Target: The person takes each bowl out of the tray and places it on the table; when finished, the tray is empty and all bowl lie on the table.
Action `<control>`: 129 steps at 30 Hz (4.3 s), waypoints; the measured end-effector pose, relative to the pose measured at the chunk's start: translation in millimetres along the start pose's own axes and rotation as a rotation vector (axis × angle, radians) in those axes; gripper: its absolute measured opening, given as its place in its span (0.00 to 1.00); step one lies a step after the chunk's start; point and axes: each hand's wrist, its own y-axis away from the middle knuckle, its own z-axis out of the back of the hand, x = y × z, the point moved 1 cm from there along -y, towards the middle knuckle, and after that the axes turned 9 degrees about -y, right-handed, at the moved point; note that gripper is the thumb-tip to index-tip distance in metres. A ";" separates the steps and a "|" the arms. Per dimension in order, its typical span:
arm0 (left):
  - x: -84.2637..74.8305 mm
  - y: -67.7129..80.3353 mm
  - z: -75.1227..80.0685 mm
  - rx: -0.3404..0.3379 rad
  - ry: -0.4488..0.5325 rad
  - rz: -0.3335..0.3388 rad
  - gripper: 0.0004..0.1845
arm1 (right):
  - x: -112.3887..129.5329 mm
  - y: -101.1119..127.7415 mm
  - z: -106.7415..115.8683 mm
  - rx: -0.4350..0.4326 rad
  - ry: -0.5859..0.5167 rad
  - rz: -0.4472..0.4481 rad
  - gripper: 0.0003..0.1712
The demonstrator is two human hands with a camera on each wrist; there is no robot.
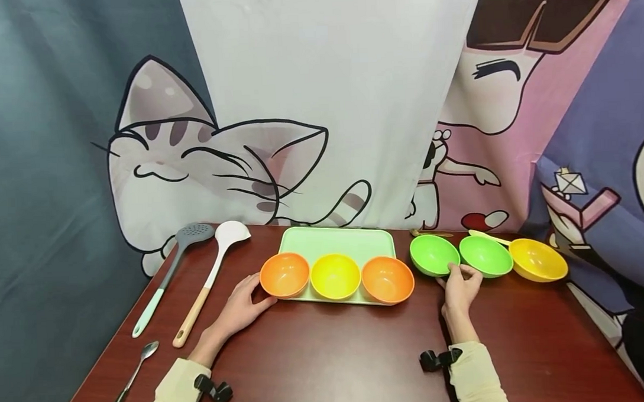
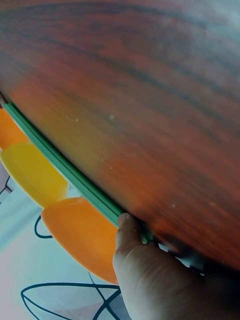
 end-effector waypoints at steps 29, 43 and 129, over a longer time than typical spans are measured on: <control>-0.4 0.0 -1.5 0.001 -0.008 -0.005 0.37 | 10.3 17.5 30.2 0.006 -0.385 -0.012 0.02; -1.0 2.3 2.9 0.002 -0.003 -0.005 0.36 | -3.8 48.7 22.8 0.072 -0.198 0.081 0.15; -3.4 -0.9 -2.3 0.020 -0.011 -0.015 0.37 | -26.6 61.8 -4.7 0.157 0.141 0.146 0.07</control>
